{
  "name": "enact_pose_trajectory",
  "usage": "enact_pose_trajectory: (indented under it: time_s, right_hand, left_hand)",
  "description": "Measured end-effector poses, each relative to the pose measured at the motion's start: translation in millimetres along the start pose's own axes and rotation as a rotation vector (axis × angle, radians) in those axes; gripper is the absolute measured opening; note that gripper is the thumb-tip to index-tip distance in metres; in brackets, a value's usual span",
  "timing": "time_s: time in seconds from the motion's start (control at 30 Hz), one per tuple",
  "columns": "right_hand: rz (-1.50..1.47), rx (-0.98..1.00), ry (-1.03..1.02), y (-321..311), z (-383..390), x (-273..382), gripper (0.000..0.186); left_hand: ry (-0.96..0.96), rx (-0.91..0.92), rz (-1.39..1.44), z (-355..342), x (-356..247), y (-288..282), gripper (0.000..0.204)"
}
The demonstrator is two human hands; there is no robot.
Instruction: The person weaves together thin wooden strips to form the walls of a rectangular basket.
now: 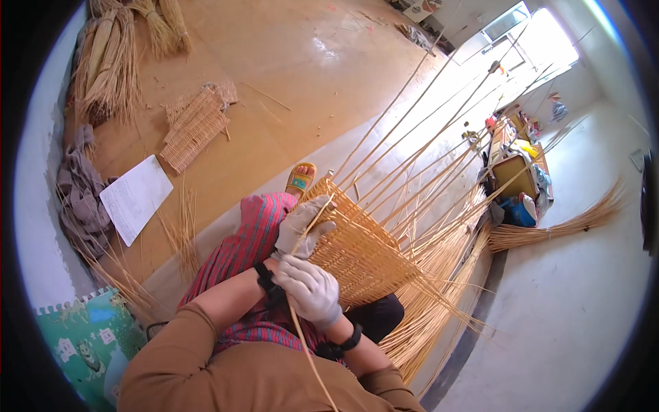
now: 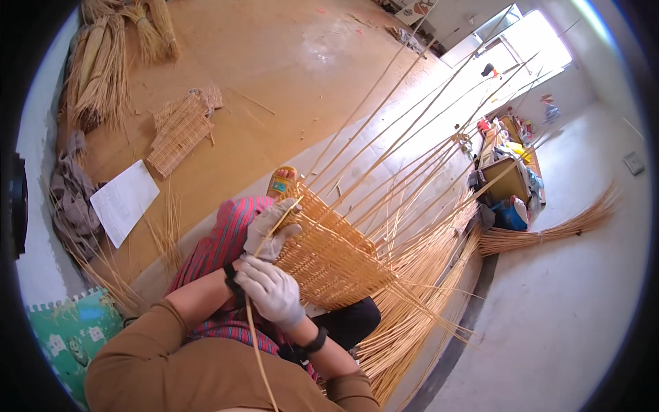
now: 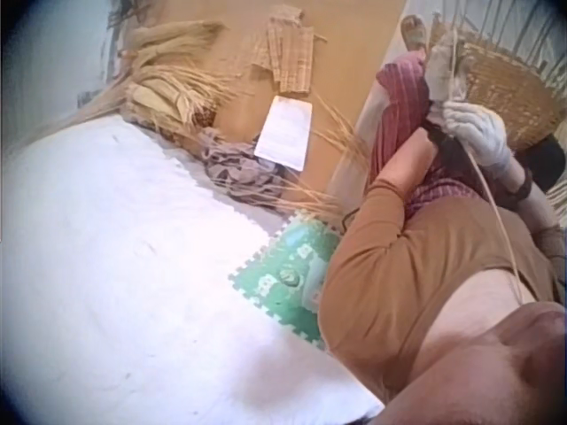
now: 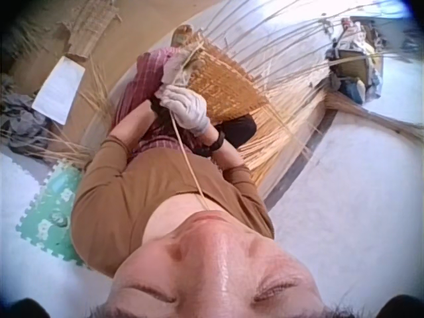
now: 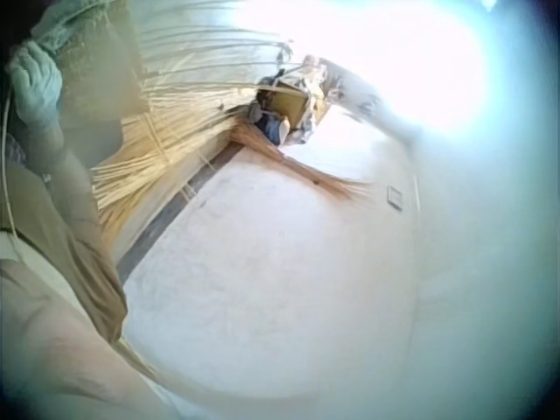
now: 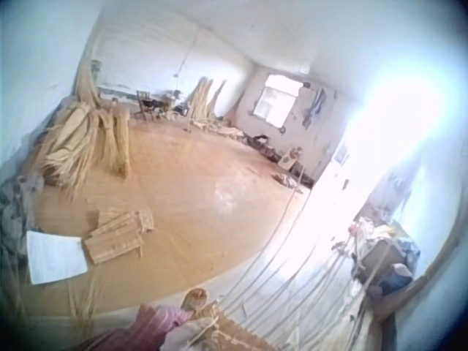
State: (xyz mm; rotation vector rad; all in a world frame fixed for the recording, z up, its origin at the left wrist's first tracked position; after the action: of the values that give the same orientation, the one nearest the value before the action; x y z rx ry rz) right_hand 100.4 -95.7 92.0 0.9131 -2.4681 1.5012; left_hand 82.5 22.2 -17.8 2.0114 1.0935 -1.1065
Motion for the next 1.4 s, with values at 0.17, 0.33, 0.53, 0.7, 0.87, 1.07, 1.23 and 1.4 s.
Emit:
enact_pose_trajectory:
  time_s: [0.17,0.33,0.53,0.7,0.87,1.07,1.23,1.4]
  right_hand:
    - [-0.272,-0.306,0.251,-34,56,-10,0.007]
    - [-0.177,-0.382,0.146,-51,37,-11,0.019]
    - [-0.245,-0.331,0.228,-51,73,-28,0.02]
    - [-0.32,-0.379,0.227,-64,68,-33,0.025]
    - [-0.303,-0.314,0.242,-70,75,-40,0.021]
    - [-0.58,-0.891,0.953,-46,89,-108,0.019]
    - [-0.828,-1.02,0.962,-32,93,-124,0.022]
    - [-0.833,-1.01,0.975,-36,91,-121,0.022]
  left_hand:
    - [0.081,0.007,-0.261,-12,-25,-7,0.049]
    - [-0.075,0.021,-0.015,-8,-9,0,0.051]
    - [-0.169,0.448,0.029,-48,-23,-38,0.042]
    - [-0.369,0.912,0.039,-115,-26,-61,0.026]
    - [-0.459,1.141,-0.052,-145,-23,-51,0.024]
    - [-0.512,1.05,0.027,-136,-26,-47,0.021]
    - [-0.652,0.995,0.077,-128,-27,-56,0.02]
    - [-0.77,0.803,0.303,-100,-40,-61,0.028]
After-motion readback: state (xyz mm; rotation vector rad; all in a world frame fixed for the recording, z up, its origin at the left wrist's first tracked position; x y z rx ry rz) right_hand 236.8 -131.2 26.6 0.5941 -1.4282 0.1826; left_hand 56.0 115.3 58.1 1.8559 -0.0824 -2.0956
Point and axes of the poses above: each hand's wrist, its own z-axis away from the middle knuckle, its own y-axis out of the palm, x = y × z, the point moved 1 cm from there along -z, towards the middle knuckle, and after that the axes turned 3 degrees about x, right-handed, at the moved point
